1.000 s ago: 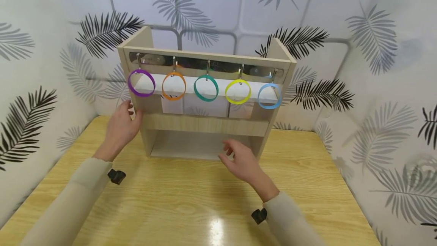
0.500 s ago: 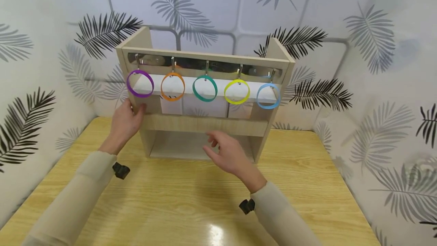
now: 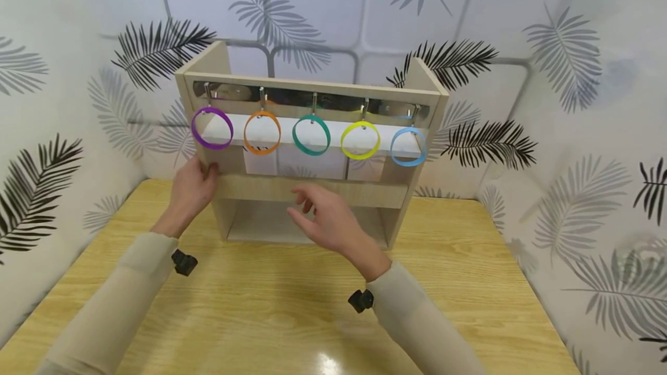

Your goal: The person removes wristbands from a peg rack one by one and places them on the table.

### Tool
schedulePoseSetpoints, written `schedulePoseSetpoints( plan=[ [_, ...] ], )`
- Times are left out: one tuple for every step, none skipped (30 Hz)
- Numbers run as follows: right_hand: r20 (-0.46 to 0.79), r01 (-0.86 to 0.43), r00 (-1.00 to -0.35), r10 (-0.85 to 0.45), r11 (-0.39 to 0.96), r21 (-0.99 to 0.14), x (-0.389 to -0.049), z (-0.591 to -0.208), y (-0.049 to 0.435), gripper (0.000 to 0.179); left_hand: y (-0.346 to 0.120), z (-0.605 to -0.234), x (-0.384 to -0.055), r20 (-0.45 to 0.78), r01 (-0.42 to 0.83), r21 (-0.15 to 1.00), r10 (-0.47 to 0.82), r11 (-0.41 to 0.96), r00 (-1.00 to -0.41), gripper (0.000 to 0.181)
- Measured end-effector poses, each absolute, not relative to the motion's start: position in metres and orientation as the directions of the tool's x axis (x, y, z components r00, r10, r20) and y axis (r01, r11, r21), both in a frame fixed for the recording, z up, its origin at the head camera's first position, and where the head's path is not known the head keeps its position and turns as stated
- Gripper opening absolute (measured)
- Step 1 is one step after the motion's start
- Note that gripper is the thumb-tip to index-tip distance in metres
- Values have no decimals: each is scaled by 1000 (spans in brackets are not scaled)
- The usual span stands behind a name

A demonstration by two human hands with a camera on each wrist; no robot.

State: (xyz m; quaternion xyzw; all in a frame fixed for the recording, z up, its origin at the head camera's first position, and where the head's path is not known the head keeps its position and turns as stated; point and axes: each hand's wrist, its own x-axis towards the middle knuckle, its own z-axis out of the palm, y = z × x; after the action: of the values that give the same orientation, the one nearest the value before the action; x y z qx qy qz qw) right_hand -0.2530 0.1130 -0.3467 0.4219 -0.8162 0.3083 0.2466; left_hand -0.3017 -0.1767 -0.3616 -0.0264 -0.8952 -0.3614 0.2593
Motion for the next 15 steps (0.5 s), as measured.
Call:
schedulePoseSetpoints(
  plan=[
    [667,-843,-519,-535,449,-295,-253,-345,112,31,-177,-362,-302,483,234,633,-140,738,-864,31],
    [671,-845,-516,-532,446,-297,-254,-343,110,30,-177,-362,-302,480,232,634,-140,738,-866,31],
    [674,-847,-514,-530,439,-300,-254,-341,109,29,-177,-362,-302,478,231,637,-141,736,-867,32],
    [677,-848,-513,-529,433,-305,-255,-339,107,29,-177,-362,-301,477,229,637,-143,736,-867,32],
    [677,-849,-513,-527,428,-310,-255,-337,105,29,-178,-362,-301,477,227,636,-145,737,-867,32],
    [678,-849,-514,-525,423,-316,-256,-335,104,29,-178,-362,-301,478,227,636,-145,738,-867,32],
    [678,-848,-517,-523,418,-325,-256,-333,102,28,-178,-362,-301,479,228,635,-146,738,-866,32],
    [676,-847,-522,-520,412,-336,-257,-331,100,28,-178,-361,-300,480,230,636,-145,737,-865,33],
    [676,-846,-525,-517,405,-347,-257,-329,99,28,-178,-361,-301,481,229,636,-146,737,-864,33],
    [675,-844,-529,-514,401,-356,-257,-327,97,28,-178,-362,-301,481,229,636,-148,737,-864,33],
    [674,-842,-533,-511,400,-363,-257,-325,95,28,-178,-362,-301,480,228,639,-148,735,-865,34],
    [673,-840,-537,-509,397,-370,-257,-323,93,28,-178,-362,-301,478,228,641,-148,733,-866,34],
    [672,-838,-540,-507,395,-376,-257,-321,91,28,-178,-362,-301,475,226,644,-150,731,-867,34],
    [670,-837,-542,-507,393,-380,-258,-319,89,28,-178,-362,-301,473,226,647,-151,729,-868,35],
    [669,-837,-543,-507,393,-382,-258,-318,87,28,-178,-363,-301,472,226,647,-150,728,-869,35]
  ],
)
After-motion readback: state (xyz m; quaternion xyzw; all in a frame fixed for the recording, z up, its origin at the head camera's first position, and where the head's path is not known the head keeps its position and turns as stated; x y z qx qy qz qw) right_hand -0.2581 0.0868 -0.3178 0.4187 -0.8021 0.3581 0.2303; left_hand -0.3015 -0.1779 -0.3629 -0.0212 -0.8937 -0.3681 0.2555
